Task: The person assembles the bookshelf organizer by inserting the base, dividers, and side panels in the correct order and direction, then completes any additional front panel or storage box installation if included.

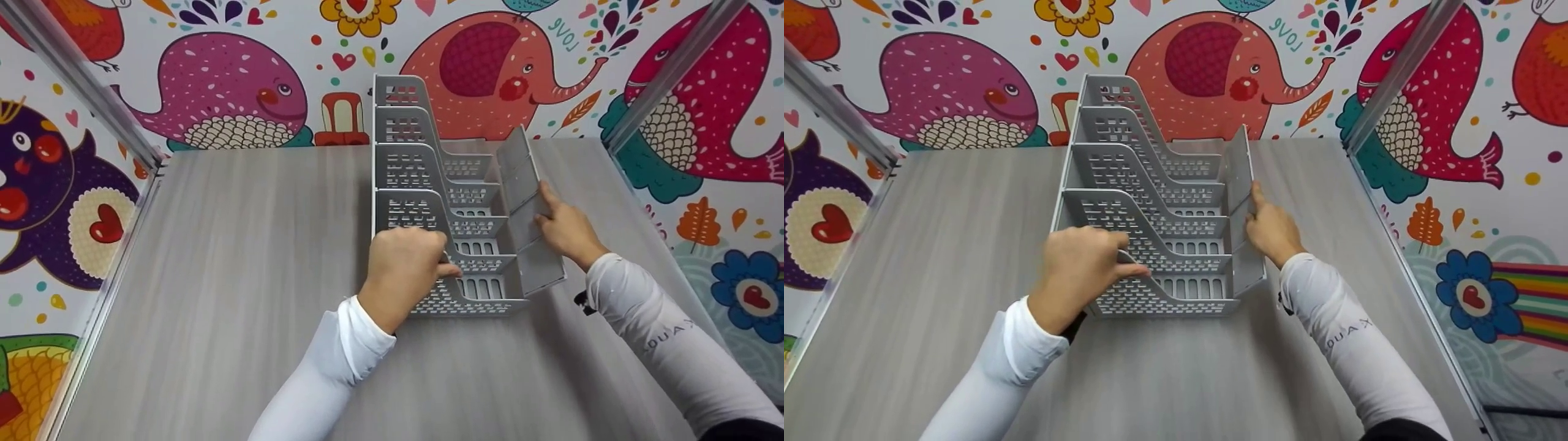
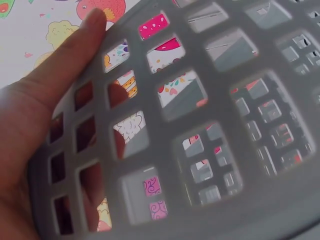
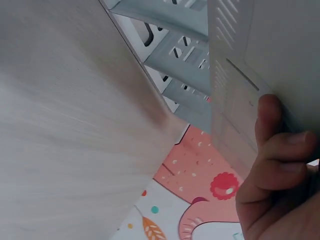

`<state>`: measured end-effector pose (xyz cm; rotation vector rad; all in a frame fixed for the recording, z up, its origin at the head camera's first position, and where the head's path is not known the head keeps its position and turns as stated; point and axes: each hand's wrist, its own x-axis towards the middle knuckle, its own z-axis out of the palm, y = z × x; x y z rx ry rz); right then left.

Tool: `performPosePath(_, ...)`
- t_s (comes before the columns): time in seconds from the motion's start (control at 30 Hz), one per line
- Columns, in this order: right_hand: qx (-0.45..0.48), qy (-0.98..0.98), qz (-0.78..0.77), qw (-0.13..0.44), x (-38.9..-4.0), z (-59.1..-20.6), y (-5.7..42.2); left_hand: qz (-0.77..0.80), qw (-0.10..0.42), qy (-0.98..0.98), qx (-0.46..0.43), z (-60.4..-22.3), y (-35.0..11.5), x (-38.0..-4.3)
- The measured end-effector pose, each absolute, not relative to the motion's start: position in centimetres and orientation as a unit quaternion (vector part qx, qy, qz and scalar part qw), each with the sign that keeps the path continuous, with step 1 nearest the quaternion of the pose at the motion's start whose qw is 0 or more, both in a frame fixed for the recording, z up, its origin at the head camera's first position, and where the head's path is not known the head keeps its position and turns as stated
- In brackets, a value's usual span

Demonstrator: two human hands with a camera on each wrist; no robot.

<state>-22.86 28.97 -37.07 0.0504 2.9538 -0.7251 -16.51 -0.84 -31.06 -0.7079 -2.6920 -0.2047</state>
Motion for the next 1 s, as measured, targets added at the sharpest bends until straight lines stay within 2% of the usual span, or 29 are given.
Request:
performPosePath(0.33, 0.025, 0.961, -0.267, 0.073, -22.3, -37.5, 29.6, -0.058, 0.189, -0.944, -0.264, -31.0, -0.9, -16.6)
performPosePath(0.57, -0.011, 0.962, -0.264, 0.07, -22.7, -37.4, 29.4, -0.057, 0.193, -0.942, -0.267, -31.1, -1.1, -16.6)
performPosePath(1.0, -0.032, 0.961, -0.25, 0.117, -24.1, -36.2, 29.4, -0.059, 0.201, -0.937, -0.28, -31.3, -1.4, -16.6)
